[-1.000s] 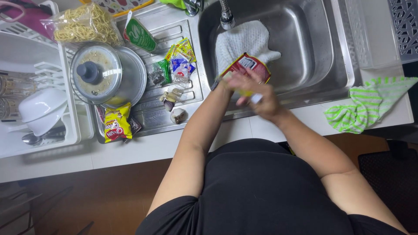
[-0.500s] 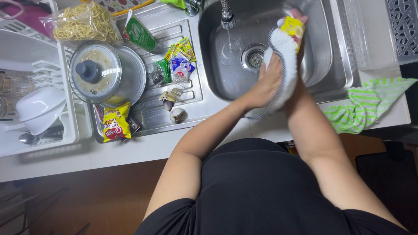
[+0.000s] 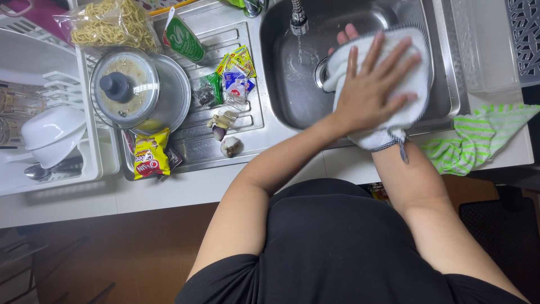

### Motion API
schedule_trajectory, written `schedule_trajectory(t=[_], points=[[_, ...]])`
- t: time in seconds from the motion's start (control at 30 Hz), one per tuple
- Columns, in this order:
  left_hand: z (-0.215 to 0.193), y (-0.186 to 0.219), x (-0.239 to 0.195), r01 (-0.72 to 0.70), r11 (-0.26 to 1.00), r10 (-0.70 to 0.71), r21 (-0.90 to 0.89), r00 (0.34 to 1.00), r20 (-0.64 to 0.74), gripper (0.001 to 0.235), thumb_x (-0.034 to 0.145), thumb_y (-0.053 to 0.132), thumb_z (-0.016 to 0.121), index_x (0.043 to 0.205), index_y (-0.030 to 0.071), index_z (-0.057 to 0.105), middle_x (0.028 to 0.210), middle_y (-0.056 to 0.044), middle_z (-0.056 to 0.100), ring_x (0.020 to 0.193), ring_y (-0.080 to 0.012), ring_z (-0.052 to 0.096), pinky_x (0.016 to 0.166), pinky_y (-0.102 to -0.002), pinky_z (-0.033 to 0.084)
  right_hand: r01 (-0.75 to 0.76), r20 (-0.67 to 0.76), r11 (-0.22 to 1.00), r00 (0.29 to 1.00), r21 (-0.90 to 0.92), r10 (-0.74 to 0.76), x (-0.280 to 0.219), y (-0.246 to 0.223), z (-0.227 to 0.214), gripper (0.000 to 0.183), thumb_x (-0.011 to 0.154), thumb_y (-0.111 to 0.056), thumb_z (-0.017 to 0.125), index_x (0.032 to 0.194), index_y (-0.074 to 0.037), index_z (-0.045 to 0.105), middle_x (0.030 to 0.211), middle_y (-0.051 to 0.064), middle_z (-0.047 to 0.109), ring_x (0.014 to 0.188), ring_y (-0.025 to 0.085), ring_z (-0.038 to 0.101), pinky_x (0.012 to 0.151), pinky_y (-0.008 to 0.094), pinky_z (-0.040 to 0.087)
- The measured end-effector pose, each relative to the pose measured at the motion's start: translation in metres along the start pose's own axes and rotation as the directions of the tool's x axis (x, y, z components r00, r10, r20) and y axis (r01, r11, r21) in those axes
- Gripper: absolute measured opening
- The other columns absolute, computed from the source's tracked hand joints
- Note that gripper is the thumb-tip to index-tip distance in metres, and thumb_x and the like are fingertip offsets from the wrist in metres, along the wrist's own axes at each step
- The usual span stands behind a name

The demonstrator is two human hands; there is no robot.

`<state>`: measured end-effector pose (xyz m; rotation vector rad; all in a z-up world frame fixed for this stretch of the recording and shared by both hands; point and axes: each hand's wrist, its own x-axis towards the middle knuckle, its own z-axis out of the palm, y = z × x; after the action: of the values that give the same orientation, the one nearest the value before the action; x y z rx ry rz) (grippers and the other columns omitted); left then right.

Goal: The person stands at a kitchen sink and washes various packaged food items and vegetables. They rinse a yellow packet of oyster sauce, a small white packet, and a yellow packet of magic sauce under running water, then wipe them dry with a cloth. The person also washes garlic cloves and ginger pieces by hand under the tap.

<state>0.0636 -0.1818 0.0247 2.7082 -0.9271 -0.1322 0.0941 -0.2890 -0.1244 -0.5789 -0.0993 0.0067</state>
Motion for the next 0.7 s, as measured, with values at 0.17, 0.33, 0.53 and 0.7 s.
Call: schedule_trajectory(t=[0.17, 0.33, 0.53, 0.7], points=[[0.051, -0.034, 0.03, -0.027, 0.974, -0.057, -0.226, 0.932, -0.358, 0.071, 0.106, 0.063, 0.052, 0.167, 0.033, 0.031, 0.178, -0.003, 0.019, 0.164, -0.0292, 0.015, 0.137, -0.063, 0.011, -0.03, -0.026, 0.999, 0.999, -0.028, 0.029, 0.001, -0.007, -0.011, 0.064, 0.104, -0.049, 0.047, 0.156, -0.012, 0.038, 0.154, 0.009, 0.05, 0.137, 0.025, 0.059, 0.118, 0.043, 0.047], [0.047, -0.016, -0.026, -0.188, 0.947, 0.075, -0.261, 0.918, -0.389, 0.069, 0.104, 0.061, 0.051, 0.164, 0.036, 0.028, 0.176, -0.006, 0.014, 0.165, -0.0329, 0.012, 0.135, -0.061, 0.011, -0.047, -0.066, 0.998, 0.997, -0.046, 0.044, -0.006, -0.006, -0.028, 0.063, 0.104, -0.048, 0.047, 0.153, -0.01, 0.041, 0.15, 0.011, 0.054, 0.133, 0.026, 0.061, 0.115, 0.042, 0.05], [0.118, -0.05, -0.009, -0.173, 0.492, -0.141, -0.853, 0.951, -0.275, 0.074, 0.108, 0.056, 0.045, 0.166, 0.017, 0.023, 0.174, -0.018, 0.018, 0.163, -0.0363, 0.016, 0.132, -0.047, 0.016, -0.071, -0.106, 0.995, 0.992, -0.068, 0.064, -0.002, -0.008, -0.014, 0.062, 0.103, -0.048, 0.047, 0.149, -0.007, 0.045, 0.145, 0.013, 0.058, 0.128, 0.026, 0.064, 0.112, 0.041, 0.053], [0.11, -0.062, 0.006, -0.052, -0.153, -0.277, -0.987, 0.961, -0.008, 0.07, 0.11, 0.054, 0.04, 0.162, 0.007, 0.033, 0.161, -0.026, 0.043, 0.152, -0.038, 0.039, 0.124, -0.039, 0.029, -0.083, -0.135, 0.992, 0.988, -0.095, 0.069, 0.008, -0.013, 0.002, 0.061, 0.103, -0.048, 0.047, 0.146, -0.004, 0.048, 0.141, 0.015, 0.061, 0.124, 0.026, 0.067, 0.11, 0.04, 0.055]])
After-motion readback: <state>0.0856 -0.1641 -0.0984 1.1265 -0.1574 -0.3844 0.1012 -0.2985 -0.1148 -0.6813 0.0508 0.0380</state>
